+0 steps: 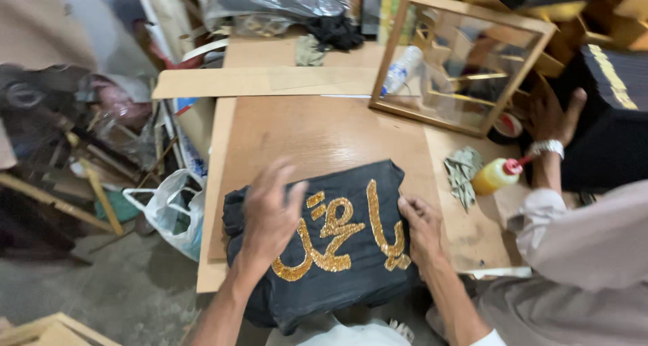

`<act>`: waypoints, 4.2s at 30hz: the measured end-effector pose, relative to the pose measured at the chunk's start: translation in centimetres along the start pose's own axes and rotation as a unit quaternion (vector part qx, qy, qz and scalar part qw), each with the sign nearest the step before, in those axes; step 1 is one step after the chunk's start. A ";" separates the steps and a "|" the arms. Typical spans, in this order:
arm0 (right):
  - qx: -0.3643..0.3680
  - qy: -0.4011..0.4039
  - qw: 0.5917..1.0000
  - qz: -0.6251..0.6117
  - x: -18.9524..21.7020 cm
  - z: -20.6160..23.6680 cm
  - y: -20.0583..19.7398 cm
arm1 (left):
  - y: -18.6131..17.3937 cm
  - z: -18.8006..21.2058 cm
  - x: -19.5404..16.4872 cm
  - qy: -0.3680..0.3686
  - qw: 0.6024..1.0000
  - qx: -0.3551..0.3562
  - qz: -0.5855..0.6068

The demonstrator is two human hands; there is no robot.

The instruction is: The person folds a black cloth with gold Arabic calligraphy on a wooden workbench. They repeatedly align edges, smooth the fabric, and adjust the fold to create a neat rectangular shape. The cloth is handled by hand throughout.

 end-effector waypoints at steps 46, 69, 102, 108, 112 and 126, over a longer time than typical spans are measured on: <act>0.537 -0.142 0.705 0.441 8.1 -3.2 27.9 | 5.8 -7.7 9.6 -0.040 0.891 0.451 0.008; 0.464 -0.022 0.766 0.443 8.7 -14.3 15.2 | 24.0 -8.8 10.8 -0.087 0.785 0.602 0.113; 0.296 0.012 0.813 0.502 11.8 -8.3 8.6 | 24.0 -6.9 7.4 -0.162 0.777 0.536 0.288; 0.273 -0.053 0.825 0.492 13.0 -8.2 8.7 | 23.4 -7.8 6.2 -0.072 0.830 0.516 0.199; 0.296 -0.152 0.839 0.431 13.3 -7.4 8.6 | 22.5 -7.4 6.3 -0.072 0.872 0.458 0.159; 0.227 -0.165 0.862 0.423 10.9 -8.8 7.4 | 23.8 -7.3 8.0 -0.076 0.890 0.427 0.142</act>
Point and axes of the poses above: each hand's wrist, its own z-axis away from the middle knuckle, its own y-axis out of the palm, x = y × z, the point moved 8 cm from there along -z, towards the middle knuckle, and after that the axes turned 5 degrees about z, right-handed, at the moved point
